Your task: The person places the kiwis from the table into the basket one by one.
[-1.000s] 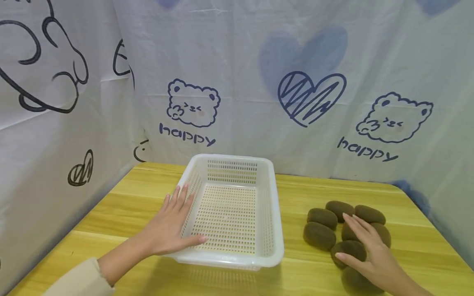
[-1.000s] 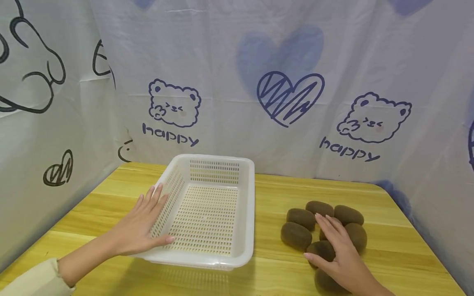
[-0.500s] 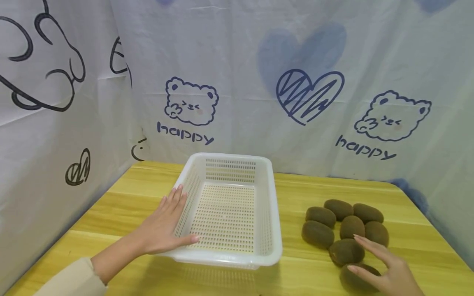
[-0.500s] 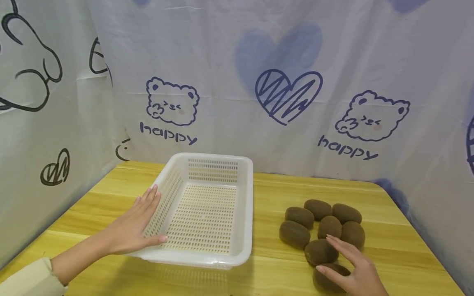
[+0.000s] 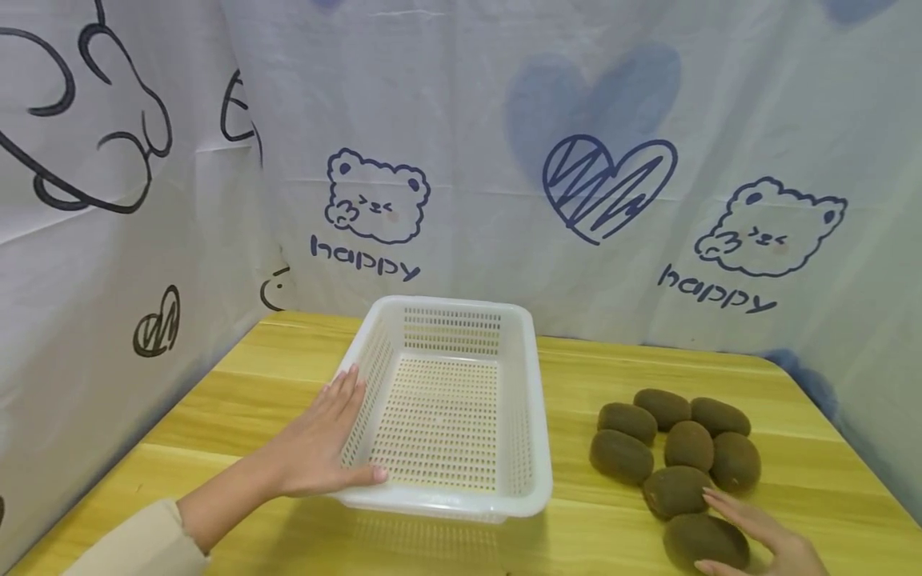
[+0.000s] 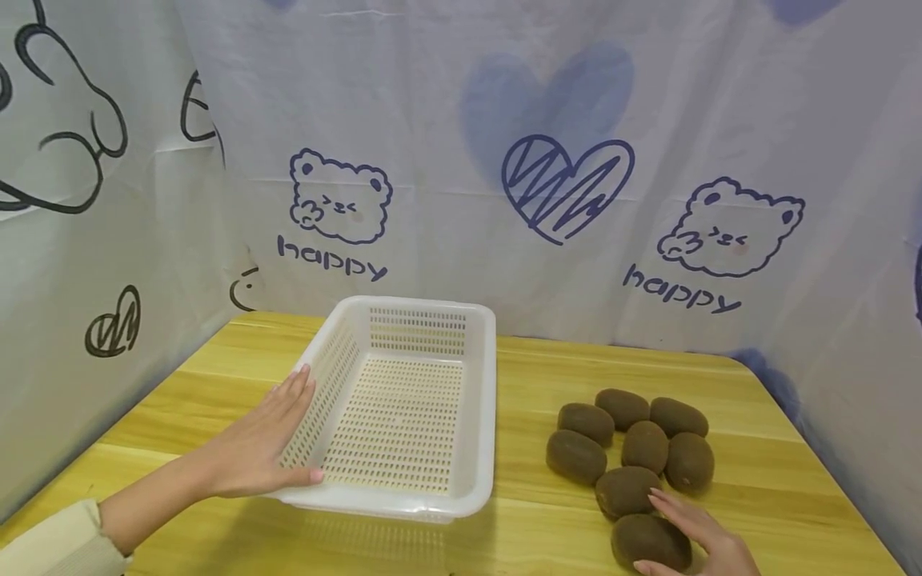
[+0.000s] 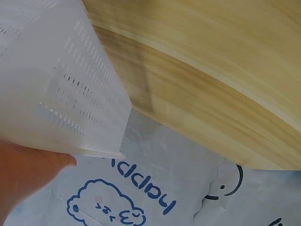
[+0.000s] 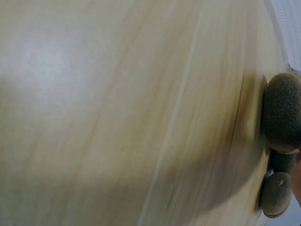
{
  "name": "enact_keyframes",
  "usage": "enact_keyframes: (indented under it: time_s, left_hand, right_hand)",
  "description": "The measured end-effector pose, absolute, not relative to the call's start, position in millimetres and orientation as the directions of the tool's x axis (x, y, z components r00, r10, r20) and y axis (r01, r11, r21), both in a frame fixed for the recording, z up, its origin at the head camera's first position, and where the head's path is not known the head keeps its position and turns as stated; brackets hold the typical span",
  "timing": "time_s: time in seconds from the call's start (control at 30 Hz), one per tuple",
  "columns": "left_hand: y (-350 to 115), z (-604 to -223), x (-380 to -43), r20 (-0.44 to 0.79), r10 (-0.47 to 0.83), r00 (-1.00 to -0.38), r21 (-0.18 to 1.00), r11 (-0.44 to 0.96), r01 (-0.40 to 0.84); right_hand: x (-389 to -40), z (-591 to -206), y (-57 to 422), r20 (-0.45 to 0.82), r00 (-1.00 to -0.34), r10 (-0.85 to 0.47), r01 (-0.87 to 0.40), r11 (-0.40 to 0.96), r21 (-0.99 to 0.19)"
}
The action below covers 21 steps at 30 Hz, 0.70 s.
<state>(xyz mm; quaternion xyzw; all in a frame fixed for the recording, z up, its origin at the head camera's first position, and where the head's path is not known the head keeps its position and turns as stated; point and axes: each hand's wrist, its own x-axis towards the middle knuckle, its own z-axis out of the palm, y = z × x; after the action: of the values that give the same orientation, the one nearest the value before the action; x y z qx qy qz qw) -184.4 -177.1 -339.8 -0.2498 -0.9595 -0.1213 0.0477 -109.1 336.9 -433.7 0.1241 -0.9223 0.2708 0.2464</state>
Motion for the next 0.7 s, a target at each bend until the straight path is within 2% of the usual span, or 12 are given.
enact_keyframes:
  time_s: [0.1, 0.27, 0.4, 0.6, 0.7]
  left_hand:
    - [-177.0, -339.9, -184.4, 0.143, 0.473, -0.869, 0.199, 0.847, 0.493]
    - [-176.9, -338.6, -182.8, 0.133, 0.476, -0.869, 0.195, 0.847, 0.494]
    - [-177.5, -338.4, -181.9, 0.146, 0.488, -0.861, 0.188, 0.841, 0.508]
    - [-178.3, -339.5, -183.5, 0.146, 0.492, -0.858, 0.180, 0.840, 0.512]
    - [-178.8, -340.6, -184.7, 0.155, 0.500, -0.852, 0.177, 0.834, 0.522]
  right_hand:
    - [-108.5, -437.9, 337.3, 0.543, -0.833, -0.101, -0.376, 0.824, -0.424]
    - [-119.4, -465.4, 359.3, 0.484, -0.867, -0.119, -0.335, 0.857, -0.391]
    - [-129.4, -484.7, 375.0, 0.478, -0.867, -0.139, -0.334, 0.874, -0.352]
    - [-119.9, -462.9, 358.3, 0.561, -0.819, -0.120, -0.382, 0.843, -0.378]
    - [-113.1, -448.6, 350.9, 0.524, -0.844, -0.112, -0.360, 0.843, -0.400]
